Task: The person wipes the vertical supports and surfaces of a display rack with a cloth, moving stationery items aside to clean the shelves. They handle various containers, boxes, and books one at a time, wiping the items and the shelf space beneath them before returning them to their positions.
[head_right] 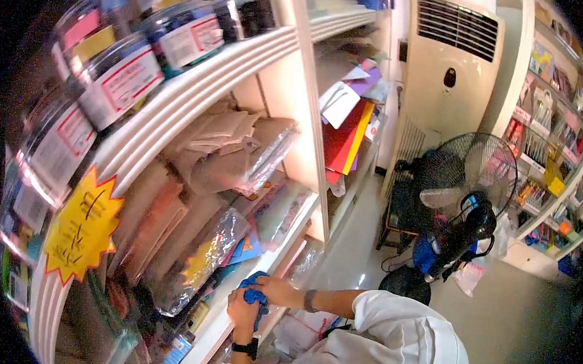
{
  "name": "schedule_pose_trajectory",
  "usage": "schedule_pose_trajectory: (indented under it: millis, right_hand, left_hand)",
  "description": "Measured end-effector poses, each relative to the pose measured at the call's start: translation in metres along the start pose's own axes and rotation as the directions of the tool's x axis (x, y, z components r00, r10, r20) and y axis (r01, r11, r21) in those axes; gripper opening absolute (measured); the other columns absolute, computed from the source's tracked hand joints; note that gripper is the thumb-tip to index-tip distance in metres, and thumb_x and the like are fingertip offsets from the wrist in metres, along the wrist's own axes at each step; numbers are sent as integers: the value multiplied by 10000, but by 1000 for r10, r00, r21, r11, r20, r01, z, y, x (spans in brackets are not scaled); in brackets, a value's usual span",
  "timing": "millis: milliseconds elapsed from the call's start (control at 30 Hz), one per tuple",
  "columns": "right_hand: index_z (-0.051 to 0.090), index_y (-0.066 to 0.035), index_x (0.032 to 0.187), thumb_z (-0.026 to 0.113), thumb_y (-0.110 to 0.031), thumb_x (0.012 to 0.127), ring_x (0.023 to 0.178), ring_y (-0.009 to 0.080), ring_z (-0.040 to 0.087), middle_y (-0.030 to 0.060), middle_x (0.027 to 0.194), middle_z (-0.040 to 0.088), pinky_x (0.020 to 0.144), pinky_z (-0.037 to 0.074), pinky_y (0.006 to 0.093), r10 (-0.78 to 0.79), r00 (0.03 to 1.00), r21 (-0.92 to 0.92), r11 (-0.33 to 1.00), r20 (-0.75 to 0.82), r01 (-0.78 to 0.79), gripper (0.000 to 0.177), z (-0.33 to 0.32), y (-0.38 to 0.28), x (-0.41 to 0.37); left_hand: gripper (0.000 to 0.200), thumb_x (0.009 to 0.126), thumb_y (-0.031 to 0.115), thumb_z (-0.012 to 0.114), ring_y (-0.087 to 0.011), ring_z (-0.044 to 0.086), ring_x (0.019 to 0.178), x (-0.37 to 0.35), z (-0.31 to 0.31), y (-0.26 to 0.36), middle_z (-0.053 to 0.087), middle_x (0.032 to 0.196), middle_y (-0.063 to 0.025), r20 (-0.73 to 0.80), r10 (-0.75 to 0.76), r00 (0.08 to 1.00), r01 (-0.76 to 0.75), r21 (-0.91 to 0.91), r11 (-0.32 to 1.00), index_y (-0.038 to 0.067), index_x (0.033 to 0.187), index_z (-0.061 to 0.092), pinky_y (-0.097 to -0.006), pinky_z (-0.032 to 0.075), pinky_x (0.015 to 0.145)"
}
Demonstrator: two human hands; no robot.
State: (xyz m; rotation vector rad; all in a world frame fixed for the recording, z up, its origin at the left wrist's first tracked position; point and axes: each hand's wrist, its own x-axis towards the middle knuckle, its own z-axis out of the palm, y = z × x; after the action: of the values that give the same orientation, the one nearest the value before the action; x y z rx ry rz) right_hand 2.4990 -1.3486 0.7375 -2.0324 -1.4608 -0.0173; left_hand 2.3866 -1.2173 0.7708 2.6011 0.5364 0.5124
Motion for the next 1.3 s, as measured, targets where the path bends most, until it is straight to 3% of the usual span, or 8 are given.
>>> schedule_pose_trajectory:
  millis: [167,333,500,667,867,900,1167,1300]
  right_hand:
    - [605,-96,1295,648,-135,812,1099,317,616,125,1152,611,891,536,401,72,986,-33,997,147,-68,487,-4,-20,6]
    - [573,-131,1360,635,-107,801,1032,326,637,122,1133,599,820,563,415,-193,971,6,981,143,194,563,43,-47,14]
    - [542,-145,1373,654,-121,783,1084,322,621,113,1166,595,879,548,400,-230,957,43,973,177,226,601,65,-70,33]
    - [564,-144,1338,675,-98,748,1087,316,622,110,1153,598,895,544,391,-194,970,92,979,148,181,602,48,-55,27]
    - [614,-127,1280,615,-147,828,1081,300,627,104,1121,606,897,535,388,-24,992,-19,999,127,27,453,7,-17,8]
    - [608,-165,1319,643,-9,712,1043,339,627,129,1099,603,879,543,400,40,994,59,997,99,-46,627,-13,-22,7]
    - [625,-70,1294,698,-56,722,1078,324,616,153,1145,610,905,530,396,3,994,9,1000,112,-4,577,-4,-9,4]
    - [644,-63,1241,691,-164,766,1093,314,618,135,1119,631,897,533,399,-161,981,51,986,111,156,488,19,-20,15]
  left_hand:
    - [436,697,267,773,-306,623,1042,-26,-13,-22,655,1097,-75,40,32,999,-31,-28,999,158,1107,672,-424,534,886]
    - [467,630,260,829,-298,630,1053,-65,-53,-50,664,1075,-51,6,-91,996,91,-10,996,188,1072,696,-424,546,873]
    - [466,612,249,837,-303,644,1014,-74,-63,-81,667,1055,-50,-9,-255,967,255,-20,967,190,1052,697,-435,548,849]
    - [433,654,253,782,-319,637,1000,-48,-56,-44,650,1043,-70,14,-246,969,245,25,969,160,1063,671,-449,541,828]
    - [353,707,185,721,-306,621,1030,-15,-16,-10,645,1036,-71,10,-29,1000,29,5,1000,142,1053,667,-450,544,852]
    - [353,705,179,721,-307,622,1025,-7,-8,-5,645,1035,-72,3,-22,1000,22,5,1000,141,1052,668,-447,545,858]
    - [371,685,193,746,-307,627,1028,-15,-3,-11,649,1063,-70,-1,-58,998,57,-84,995,139,1047,687,-425,543,871]
    - [385,673,174,756,-316,624,1036,-40,-20,-24,653,1073,-75,-36,-184,982,181,-57,982,137,1051,692,-426,538,873]
